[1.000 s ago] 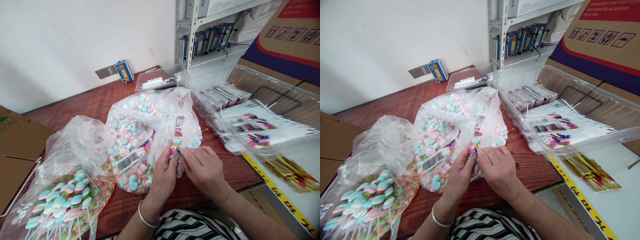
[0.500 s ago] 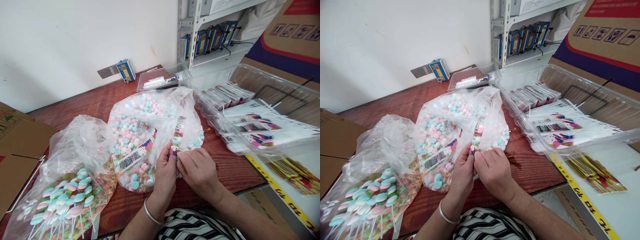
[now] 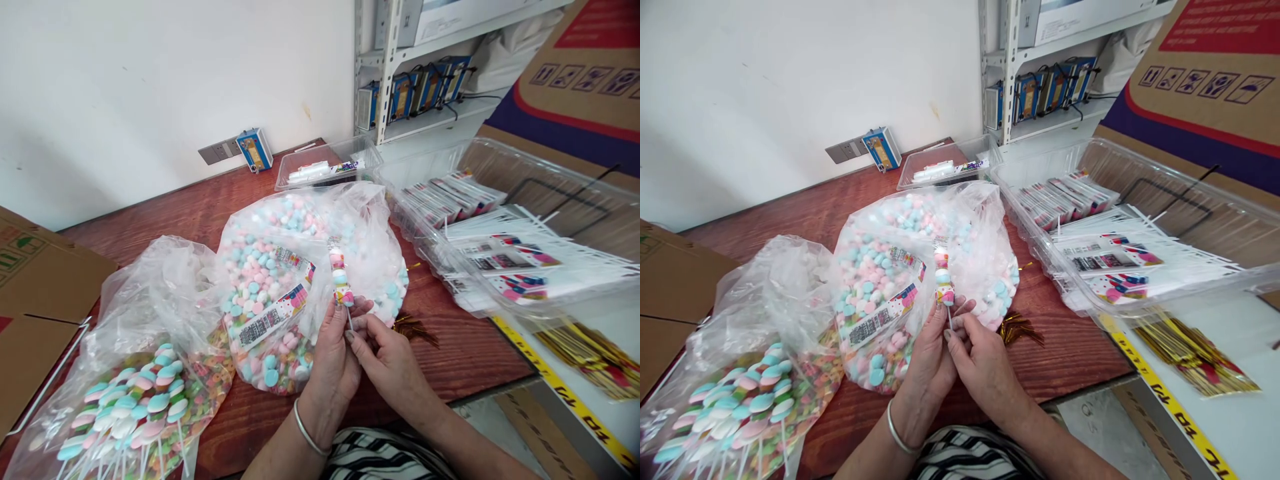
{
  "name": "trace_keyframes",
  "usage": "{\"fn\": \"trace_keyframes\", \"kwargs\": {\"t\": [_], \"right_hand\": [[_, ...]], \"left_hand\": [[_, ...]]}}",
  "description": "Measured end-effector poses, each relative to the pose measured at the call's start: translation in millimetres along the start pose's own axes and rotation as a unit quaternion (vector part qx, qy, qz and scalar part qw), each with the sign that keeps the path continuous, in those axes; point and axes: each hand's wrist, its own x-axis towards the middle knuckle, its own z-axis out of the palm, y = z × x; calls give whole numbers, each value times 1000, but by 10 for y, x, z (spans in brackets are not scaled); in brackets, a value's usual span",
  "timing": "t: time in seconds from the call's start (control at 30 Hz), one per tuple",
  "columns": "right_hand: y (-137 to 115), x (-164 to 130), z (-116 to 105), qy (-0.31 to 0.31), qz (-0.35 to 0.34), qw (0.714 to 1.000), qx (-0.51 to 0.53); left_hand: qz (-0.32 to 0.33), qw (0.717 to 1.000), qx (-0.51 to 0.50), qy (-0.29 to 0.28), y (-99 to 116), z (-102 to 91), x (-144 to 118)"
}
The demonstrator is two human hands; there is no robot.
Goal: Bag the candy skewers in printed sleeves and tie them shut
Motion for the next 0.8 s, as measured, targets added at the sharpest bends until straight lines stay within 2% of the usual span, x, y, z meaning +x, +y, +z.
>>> {"fn": "trace_keyframes", "kwargs": {"t": [0.1, 0.2, 0.33, 0.4, 0.47, 0.57, 0.67, 0.8], "right_hand": [[6, 44, -13, 13, 23, 999, 25], [23, 36, -31, 16, 30, 999, 19], [46, -17, -83, 16, -34, 996, -79], [50, -10, -121, 56, -89, 982, -159], [49, 30, -152, 103, -143, 955, -240], [51, 105, -170, 129, -198, 917, -320], [66, 133, -166, 142, -223, 899, -349], [97, 105, -160, 155, -224, 889, -368]], "left_hand": [[11, 999, 10, -41, 23, 17, -21], [31, 995, 63, -66, 63, 7, -25], [82, 990, 107, -52, 92, -48, 10], [95, 986, 133, -46, 92, -72, 26], [100, 978, 178, -52, 83, -85, 26], [98, 964, 236, -68, 56, -89, 2], [102, 963, 237, -78, 24, -84, -18], [104, 969, 211, -73, -5, -72, -16]]}}
